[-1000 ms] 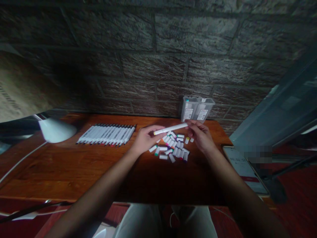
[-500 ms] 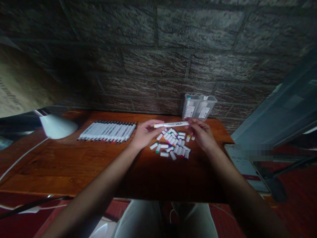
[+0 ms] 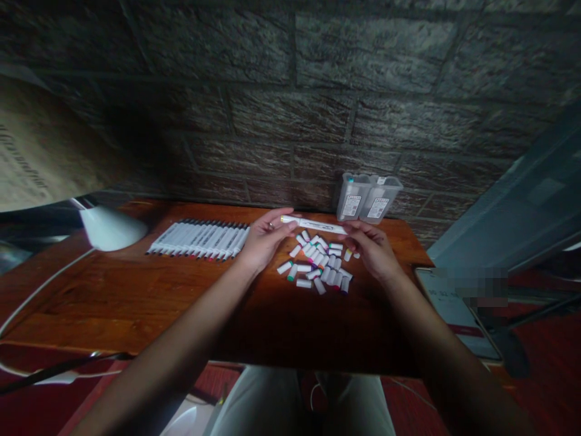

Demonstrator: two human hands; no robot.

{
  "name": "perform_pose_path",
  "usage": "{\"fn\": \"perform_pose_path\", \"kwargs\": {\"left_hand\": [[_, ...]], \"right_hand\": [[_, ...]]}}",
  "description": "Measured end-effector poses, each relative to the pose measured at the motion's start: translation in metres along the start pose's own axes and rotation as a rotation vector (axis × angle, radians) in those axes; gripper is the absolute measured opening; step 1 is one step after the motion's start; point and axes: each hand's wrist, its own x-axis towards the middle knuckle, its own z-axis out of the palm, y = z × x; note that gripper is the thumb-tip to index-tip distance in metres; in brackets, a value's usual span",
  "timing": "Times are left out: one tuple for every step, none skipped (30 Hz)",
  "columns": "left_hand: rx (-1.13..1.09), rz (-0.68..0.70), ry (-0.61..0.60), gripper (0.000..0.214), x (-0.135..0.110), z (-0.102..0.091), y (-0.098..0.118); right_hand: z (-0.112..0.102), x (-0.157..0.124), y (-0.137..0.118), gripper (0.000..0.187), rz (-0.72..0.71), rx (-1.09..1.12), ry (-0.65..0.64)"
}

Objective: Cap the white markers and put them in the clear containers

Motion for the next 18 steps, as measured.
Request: {"fn": "perform_pose_path", "kwargs": {"left_hand": [[-0.036, -0.012, 0.004, 0.038, 0.0, 0.0, 0.002], [-0.065, -0.02, 0.011, 0.037, 0.001, 0.001, 0.003], [-0.085, -0.027, 0.02, 0.036, 0.001, 0.001, 0.005], [-0.095, -0.031, 0.027, 0.034, 0.001, 0.001, 0.006], [-0.096, -0.032, 0.033, 0.032, 0.001, 0.0, 0.006], [-0.086, -0.032, 0.034, 0.031, 0.001, 0.0, 0.006], [-0.065, -0.031, 0.026, 0.03, 0.001, -0.001, 0.005], [-0.037, -0.029, 0.013, 0.03, 0.0, -0.002, 0.004], [-0.007, -0.027, -0.004, 0.03, 0.0, -0.002, 0.002], [0.02, -0.025, -0.02, 0.031, -0.001, -0.003, 0.001], [0.041, -0.023, -0.033, 0.033, -0.001, -0.004, 0.0], [0.054, -0.023, -0.04, 0.034, -0.001, -0.005, -0.001], [0.057, -0.024, -0.04, 0.034, -0.001, -0.006, -0.001], [0.054, -0.027, -0.033, 0.033, 0.0, -0.007, -0.001], [0.046, -0.03, -0.021, 0.033, 0.001, -0.008, 0.0], [0.035, -0.031, -0.004, 0.033, 0.002, -0.01, 0.001], [0.022, -0.028, 0.017, 0.034, 0.004, -0.011, 0.002], [0.009, -0.019, 0.039, 0.035, 0.006, -0.013, 0.003]], "right_hand": [[0.0, -0.001, -0.001, 0.023, -0.014, -0.026, -0.019], [0.001, -0.002, -0.002, 0.024, -0.026, -0.058, -0.047], [0.002, -0.004, -0.003, 0.025, -0.032, -0.096, -0.085], [0.004, -0.007, -0.005, 0.025, -0.032, -0.141, -0.126], [0.007, -0.01, -0.006, 0.026, -0.031, -0.191, -0.169], [0.011, -0.014, -0.006, 0.026, -0.03, -0.244, -0.211], [0.015, -0.017, -0.007, 0.026, -0.033, -0.299, -0.247], [0.019, -0.021, -0.007, 0.026, -0.042, -0.35, -0.289], [0.022, -0.023, -0.007, 0.025, -0.049, -0.394, -0.336], [0.025, -0.025, -0.007, 0.025, -0.058, -0.428, -0.372], [0.027, -0.026, -0.007, 0.025, -0.063, -0.453, -0.402], [0.028, -0.026, -0.007, 0.024, -0.062, -0.461, -0.418], [0.027, -0.025, -0.007, 0.024, -0.048, -0.45, -0.42], [0.026, -0.024, -0.007, 0.023, -0.023, -0.419, -0.41], [0.024, -0.022, -0.007, 0.023, 0.009, -0.377, -0.391], [0.021, -0.02, -0.007, 0.022, 0.037, -0.332, -0.364], [0.018, -0.019, -0.007, 0.022, 0.055, -0.291, -0.33], [0.015, -0.017, -0.007, 0.021, 0.058, -0.26, -0.291]]}}
